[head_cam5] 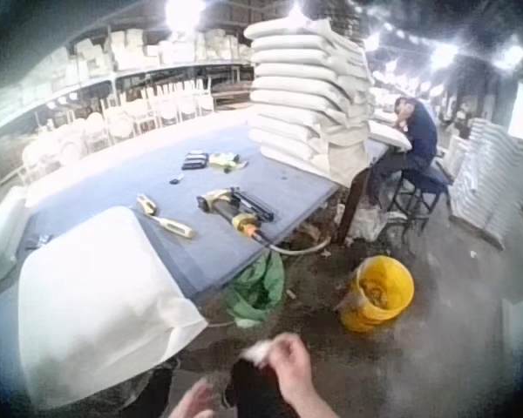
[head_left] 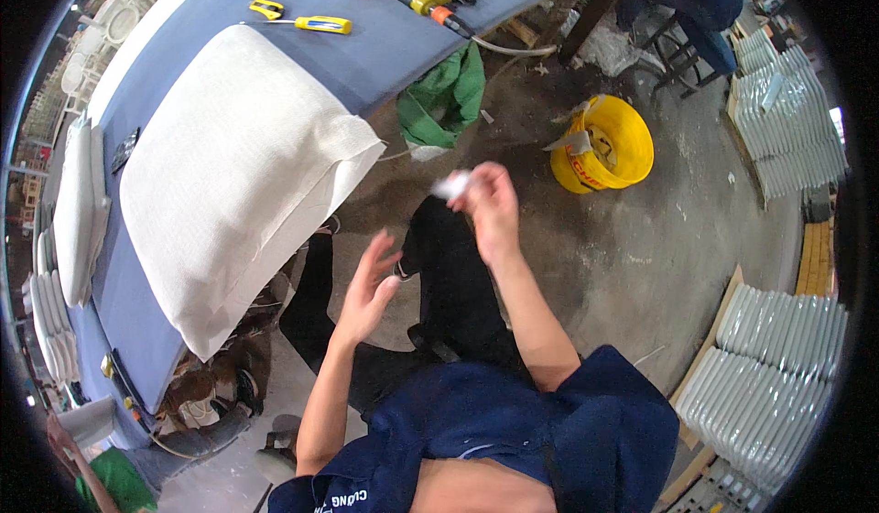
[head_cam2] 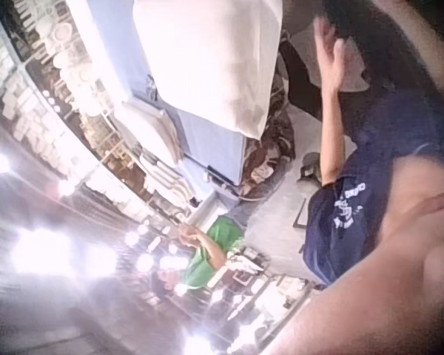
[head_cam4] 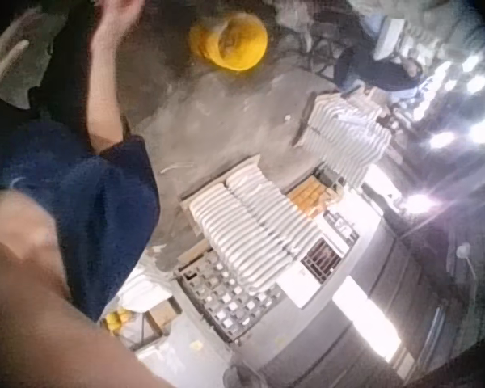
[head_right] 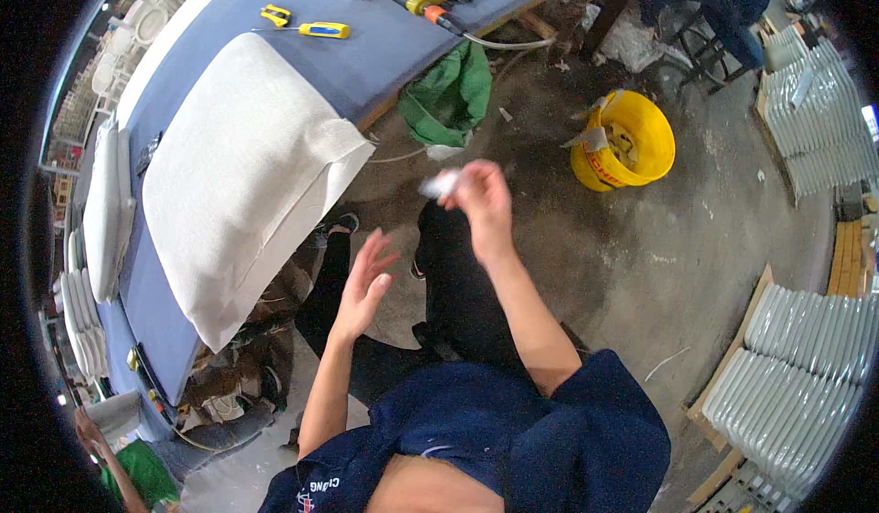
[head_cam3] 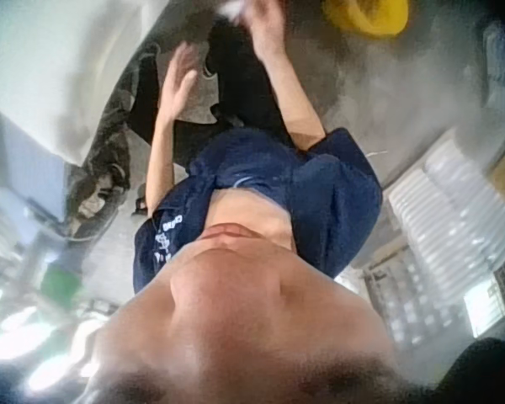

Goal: The person covers a foam cushion with white fabric, smoothing it over the surface and securing it with a staple gun. They trim excess fabric with a utility knife and adjust the cover to fit the cushion shape. The person repeats this process on multiple cushions at a workbench.

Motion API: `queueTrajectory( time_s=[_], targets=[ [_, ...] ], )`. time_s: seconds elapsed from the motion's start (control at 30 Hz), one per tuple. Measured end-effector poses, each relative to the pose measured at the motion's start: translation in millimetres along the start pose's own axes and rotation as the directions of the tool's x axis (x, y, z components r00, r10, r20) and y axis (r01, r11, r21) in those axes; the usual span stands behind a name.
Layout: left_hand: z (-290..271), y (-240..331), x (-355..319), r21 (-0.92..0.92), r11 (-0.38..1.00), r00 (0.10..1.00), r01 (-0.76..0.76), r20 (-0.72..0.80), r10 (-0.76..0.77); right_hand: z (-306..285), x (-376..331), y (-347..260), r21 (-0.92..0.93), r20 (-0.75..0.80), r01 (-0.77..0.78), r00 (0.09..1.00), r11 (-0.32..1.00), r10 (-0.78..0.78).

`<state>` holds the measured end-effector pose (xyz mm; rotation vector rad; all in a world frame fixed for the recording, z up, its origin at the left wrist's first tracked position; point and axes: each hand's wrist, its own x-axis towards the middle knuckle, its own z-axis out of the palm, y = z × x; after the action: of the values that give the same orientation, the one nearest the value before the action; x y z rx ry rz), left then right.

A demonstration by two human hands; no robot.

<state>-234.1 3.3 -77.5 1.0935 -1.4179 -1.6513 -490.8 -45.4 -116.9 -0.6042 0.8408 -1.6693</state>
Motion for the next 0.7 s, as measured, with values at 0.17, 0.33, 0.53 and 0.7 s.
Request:
queueTrajectory(
  time_s=[0.17, 0.33, 0.53, 0.7],
  targets=[
    [10, -5, 10, -0.276, 0.961, 0.994, 0.031, -0.095, -0.060, 50, -10, -9, -0.628, 0.356, 0.284, 0.933, 0.724, -0.057],
    [-31, -61, -69, -0.052, 0.991, 0.926, 0.120, -0.355, -0.131, -37, 188, 78, -0.943, 0.095, 0.125, 0.989, 0.307, -0.113],
    [-37, -99, -137, -0.125, 0.972, 0.827, 0.196, -0.512, -0.233, -93, 303, 130, -0.935, 0.168, 0.202, 0.976, -0.292, 0.136],
    [-30, -85, -150, -0.187, 0.967, 0.803, 0.175, -0.542, -0.250, -62, 212, 99, -0.840, -0.034, 0.126, 0.958, 0.527, -0.283]
  ],
)
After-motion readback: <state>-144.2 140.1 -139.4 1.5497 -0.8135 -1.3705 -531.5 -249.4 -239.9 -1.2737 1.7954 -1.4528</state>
